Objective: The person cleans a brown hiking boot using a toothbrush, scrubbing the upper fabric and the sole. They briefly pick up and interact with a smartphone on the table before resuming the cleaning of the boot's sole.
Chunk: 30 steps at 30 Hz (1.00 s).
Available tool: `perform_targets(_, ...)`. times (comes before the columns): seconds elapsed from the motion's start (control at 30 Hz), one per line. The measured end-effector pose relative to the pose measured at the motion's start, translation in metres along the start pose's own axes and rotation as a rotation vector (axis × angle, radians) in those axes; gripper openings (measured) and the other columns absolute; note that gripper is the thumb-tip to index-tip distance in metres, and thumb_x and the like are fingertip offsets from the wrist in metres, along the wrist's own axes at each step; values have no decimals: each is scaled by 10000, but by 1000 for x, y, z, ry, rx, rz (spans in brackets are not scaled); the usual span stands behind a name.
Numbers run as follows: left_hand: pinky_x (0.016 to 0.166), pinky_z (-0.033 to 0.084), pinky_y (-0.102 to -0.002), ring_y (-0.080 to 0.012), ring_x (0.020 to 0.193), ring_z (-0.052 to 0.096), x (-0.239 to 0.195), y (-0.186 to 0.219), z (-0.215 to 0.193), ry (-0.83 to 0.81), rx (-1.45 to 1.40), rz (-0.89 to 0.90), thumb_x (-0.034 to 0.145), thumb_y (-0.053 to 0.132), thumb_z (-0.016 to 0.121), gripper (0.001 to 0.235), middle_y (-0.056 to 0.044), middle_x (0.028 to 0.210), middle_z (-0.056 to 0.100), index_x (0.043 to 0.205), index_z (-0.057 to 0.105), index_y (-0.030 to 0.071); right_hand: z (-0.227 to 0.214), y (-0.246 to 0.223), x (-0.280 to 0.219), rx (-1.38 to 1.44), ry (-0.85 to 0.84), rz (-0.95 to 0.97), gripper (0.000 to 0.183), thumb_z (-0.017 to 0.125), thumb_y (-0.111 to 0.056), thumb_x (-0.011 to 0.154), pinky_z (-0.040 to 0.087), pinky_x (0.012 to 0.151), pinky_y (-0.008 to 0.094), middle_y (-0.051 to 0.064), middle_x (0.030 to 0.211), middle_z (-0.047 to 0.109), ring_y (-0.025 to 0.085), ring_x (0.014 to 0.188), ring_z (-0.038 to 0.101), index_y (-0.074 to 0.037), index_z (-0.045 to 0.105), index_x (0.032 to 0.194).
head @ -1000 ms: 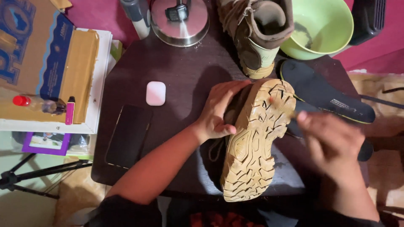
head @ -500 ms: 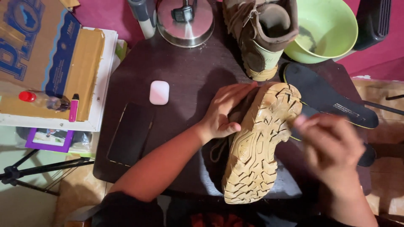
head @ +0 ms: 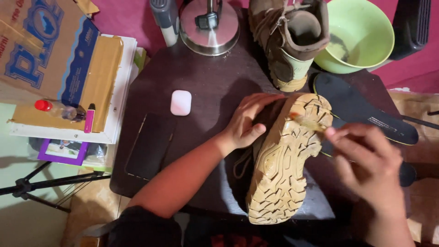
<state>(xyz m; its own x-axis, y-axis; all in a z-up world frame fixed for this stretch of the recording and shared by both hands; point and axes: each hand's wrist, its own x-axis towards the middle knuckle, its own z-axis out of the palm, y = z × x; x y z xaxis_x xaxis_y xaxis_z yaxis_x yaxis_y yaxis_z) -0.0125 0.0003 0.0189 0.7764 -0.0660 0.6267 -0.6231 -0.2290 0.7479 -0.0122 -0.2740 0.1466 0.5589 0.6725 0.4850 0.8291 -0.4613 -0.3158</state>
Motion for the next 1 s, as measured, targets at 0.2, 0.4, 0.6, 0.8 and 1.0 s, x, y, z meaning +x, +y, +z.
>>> perform_targets(0.2,1250,387,-489,-288,1449,545,-1,-3,2,18,-19,-15,1034,781,231,823,-65,1492,582,1475,501,142,9,21,-16,-342,7,74,448,632,148,1079,468,752,424,150,1043,664,322,819,595,-103,739,1434)
perform_targets(0.4,1197,448,-465,-294,1341,598,-1,-4,4,27,-4,10,998,826,195,923,-87,1438,601,1442,513,82,10,16,-4,-304,124,34,281,711,154,1072,364,767,435,163,1067,690,307,816,575,-46,789,1255)
perform_targets(0.6,1137,459,-445,-297,1260,600,1,4,4,75,-64,-19,958,877,221,981,-142,1329,613,1345,575,48,1,28,-3,-76,18,0,291,600,57,1005,351,845,394,85,1023,713,224,914,635,-85,738,1217)
perform_targets(0.8,1106,466,-426,-276,1226,594,0,0,4,110,-66,-36,972,878,203,985,-119,1314,627,1340,596,54,26,77,2,-18,166,-192,104,656,-56,1001,342,844,442,99,880,701,235,757,578,-47,754,1034)
perform_targets(1.0,1111,470,-475,-316,1234,608,0,-4,4,80,-28,-23,982,863,166,999,-135,1328,643,1330,606,35,55,77,9,35,345,-186,226,576,-128,1033,348,874,438,90,791,680,228,709,555,-29,749,927)
